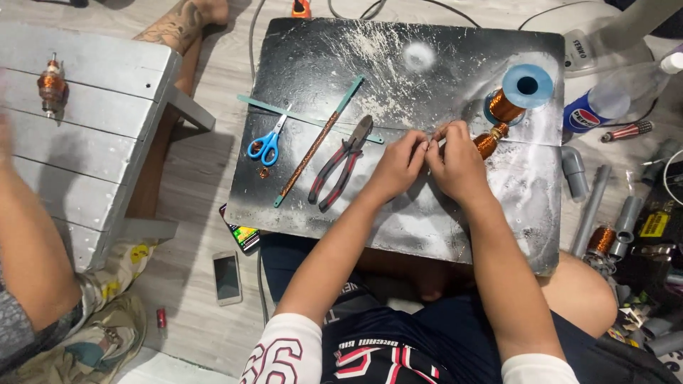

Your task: Assembling a small electronic component by winding and connecting copper wires using hands and pliers.

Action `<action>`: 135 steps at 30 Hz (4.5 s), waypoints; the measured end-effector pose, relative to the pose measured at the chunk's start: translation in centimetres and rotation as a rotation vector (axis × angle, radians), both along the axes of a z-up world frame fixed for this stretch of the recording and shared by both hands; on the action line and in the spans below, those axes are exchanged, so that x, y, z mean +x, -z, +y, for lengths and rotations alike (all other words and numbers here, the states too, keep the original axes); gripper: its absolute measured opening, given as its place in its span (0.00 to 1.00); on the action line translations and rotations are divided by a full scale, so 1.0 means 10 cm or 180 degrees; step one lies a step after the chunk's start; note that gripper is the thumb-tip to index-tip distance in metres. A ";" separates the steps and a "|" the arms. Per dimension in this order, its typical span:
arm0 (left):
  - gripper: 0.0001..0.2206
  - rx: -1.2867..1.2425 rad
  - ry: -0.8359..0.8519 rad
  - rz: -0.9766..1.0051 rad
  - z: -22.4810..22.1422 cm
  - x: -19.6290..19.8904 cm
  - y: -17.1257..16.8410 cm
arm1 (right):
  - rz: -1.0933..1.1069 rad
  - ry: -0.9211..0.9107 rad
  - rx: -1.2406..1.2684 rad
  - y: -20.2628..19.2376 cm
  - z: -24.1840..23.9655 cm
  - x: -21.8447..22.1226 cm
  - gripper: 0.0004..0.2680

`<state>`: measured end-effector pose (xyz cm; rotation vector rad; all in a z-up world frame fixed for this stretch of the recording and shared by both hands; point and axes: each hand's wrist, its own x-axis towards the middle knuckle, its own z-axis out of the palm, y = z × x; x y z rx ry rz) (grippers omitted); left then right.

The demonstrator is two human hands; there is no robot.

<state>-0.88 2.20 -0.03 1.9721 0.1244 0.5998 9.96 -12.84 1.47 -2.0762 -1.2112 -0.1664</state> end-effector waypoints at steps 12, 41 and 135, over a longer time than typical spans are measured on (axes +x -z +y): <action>0.06 0.0013 -0.0461 -0.0241 -0.07 0.09 0.12 | 0.0133 0.0212 -0.0012 -0.05 0.05 -0.01 0.03; 0.07 -0.1482 -0.0580 -0.0070 -0.01 0.19 0.21 | -0.0304 0.0287 0.1035 -0.27 0.07 -0.08 0.03; 0.10 -0.0906 -0.0388 -0.0436 0.05 0.16 0.34 | 0.0169 0.0133 0.1966 -0.56 0.02 -0.27 0.09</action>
